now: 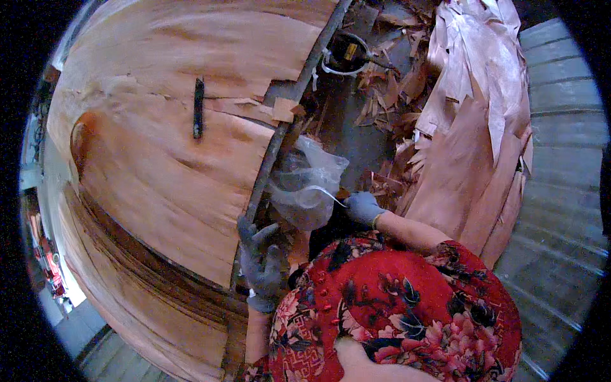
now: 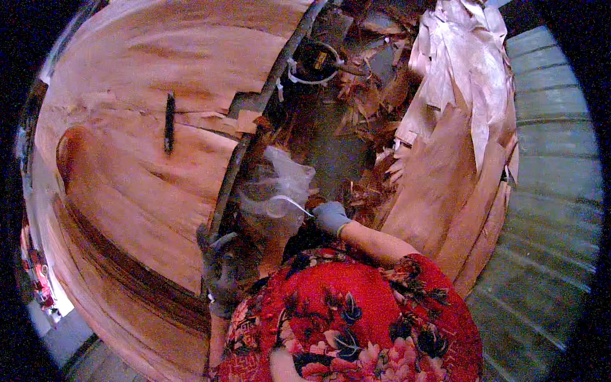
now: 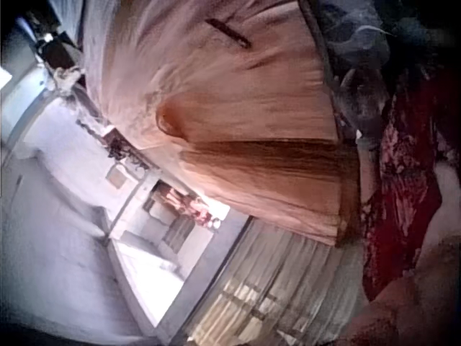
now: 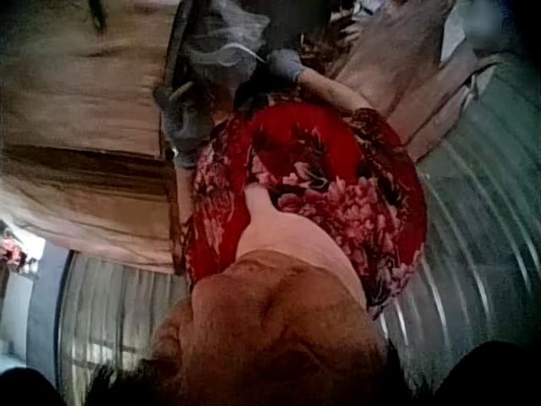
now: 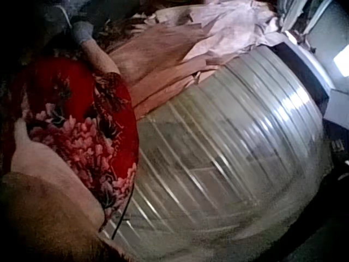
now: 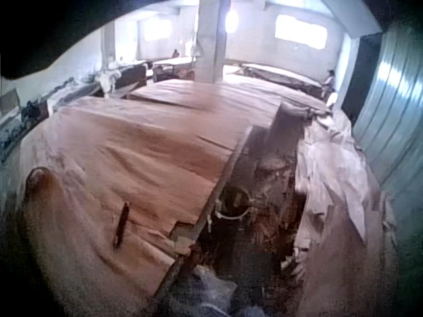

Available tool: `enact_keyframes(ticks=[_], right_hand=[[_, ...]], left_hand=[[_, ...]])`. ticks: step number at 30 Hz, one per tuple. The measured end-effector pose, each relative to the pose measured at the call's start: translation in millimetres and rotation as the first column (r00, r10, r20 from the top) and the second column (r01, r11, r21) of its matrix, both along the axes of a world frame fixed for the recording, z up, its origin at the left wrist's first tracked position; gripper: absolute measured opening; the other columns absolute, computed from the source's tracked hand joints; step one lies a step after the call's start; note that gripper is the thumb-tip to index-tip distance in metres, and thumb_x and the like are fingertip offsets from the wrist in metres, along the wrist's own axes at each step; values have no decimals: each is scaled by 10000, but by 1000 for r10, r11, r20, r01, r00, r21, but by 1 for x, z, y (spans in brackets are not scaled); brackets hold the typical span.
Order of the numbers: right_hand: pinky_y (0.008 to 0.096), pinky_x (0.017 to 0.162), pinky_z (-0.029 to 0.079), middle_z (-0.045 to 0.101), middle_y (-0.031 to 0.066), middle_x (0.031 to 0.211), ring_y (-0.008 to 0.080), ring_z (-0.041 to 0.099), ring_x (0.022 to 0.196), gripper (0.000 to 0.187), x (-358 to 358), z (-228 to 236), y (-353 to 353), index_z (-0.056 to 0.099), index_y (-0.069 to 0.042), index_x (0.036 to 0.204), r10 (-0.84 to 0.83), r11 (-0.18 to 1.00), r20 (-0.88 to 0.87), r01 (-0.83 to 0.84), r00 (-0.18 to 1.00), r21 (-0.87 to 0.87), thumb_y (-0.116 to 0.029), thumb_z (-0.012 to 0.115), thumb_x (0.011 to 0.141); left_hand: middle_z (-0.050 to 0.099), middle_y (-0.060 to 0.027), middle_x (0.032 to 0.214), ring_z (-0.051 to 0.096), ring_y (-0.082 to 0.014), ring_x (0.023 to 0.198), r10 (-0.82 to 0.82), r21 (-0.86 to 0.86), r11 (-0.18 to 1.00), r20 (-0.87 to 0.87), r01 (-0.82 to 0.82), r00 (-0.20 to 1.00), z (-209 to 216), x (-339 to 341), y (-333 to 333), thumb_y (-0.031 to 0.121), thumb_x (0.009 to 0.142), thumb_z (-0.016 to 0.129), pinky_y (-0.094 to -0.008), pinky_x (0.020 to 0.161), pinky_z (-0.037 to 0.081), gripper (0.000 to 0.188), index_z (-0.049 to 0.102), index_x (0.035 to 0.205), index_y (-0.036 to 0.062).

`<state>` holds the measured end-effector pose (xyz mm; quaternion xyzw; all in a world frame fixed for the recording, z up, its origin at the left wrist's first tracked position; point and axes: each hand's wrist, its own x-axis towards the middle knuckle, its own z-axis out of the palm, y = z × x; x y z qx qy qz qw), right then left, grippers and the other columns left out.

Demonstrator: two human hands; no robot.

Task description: The person applies thin sheets of wood veneer to a large wooden surface. They smooth the veneer with their gloved hands, use a utility knife to trim excess material, and secure the veneer with white clips. The person works methodically across the surface, handling the veneer sheets and tools with precision.

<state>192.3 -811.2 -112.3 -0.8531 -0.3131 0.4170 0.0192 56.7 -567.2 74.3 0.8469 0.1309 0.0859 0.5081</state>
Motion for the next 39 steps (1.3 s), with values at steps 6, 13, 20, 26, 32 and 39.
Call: enact_keyframes(ticks=[6,13,20,26,32,39], right_hand=[[332,730,491,660,79,866,214,614,787,219,53,167,12,623,-57,920,1,810,-393,229,920,540,-242,532,845],[288,738,493,644,77,957,128,593,818,262,170,292,-33,600,-2,1001,-25,88,-589,589,808,804,-216,544,860],[341,777,533,613,126,1095,205,622,893,376,286,303,-79,533,-23,1158,82,-332,-632,619,770,712,-317,421,952],[373,854,496,598,140,1116,252,583,1006,399,355,291,-62,511,-8,1186,245,-384,-613,655,751,650,-314,400,956],[345,922,443,543,149,1201,234,543,1058,392,422,245,-53,446,-1,1253,-291,-259,-475,409,831,875,-208,460,921],[382,767,459,636,147,921,282,602,858,277,293,117,-3,588,-39,1041,284,698,-587,257,758,669,-246,569,858]], left_hand=[[476,-130,1238,439,-230,1123,-295,-376,858,198,350,935,-45,78,-9,251,870,555,-352,981,316,528,394,1326,41],[508,-97,1214,543,-150,941,-619,-580,658,-52,481,784,-37,126,-43,211,822,651,-265,744,464,507,467,1259,32],[632,-91,958,607,-198,751,-308,-48,948,117,315,944,-89,170,-41,204,804,654,-326,652,488,483,491,1232,50],[622,-79,957,592,-173,831,-298,47,955,130,294,946,-51,280,-88,128,834,616,-294,756,480,428,488,1229,20],[630,-27,827,564,-97,680,-397,-606,793,-439,60,806,-65,279,-93,104,853,601,-243,592,475,244,604,1077,6],[656,-149,768,638,-261,709,-279,210,880,-499,426,821,-62,290,-93,158,757,624,-350,646,493,146,680,834,48]])
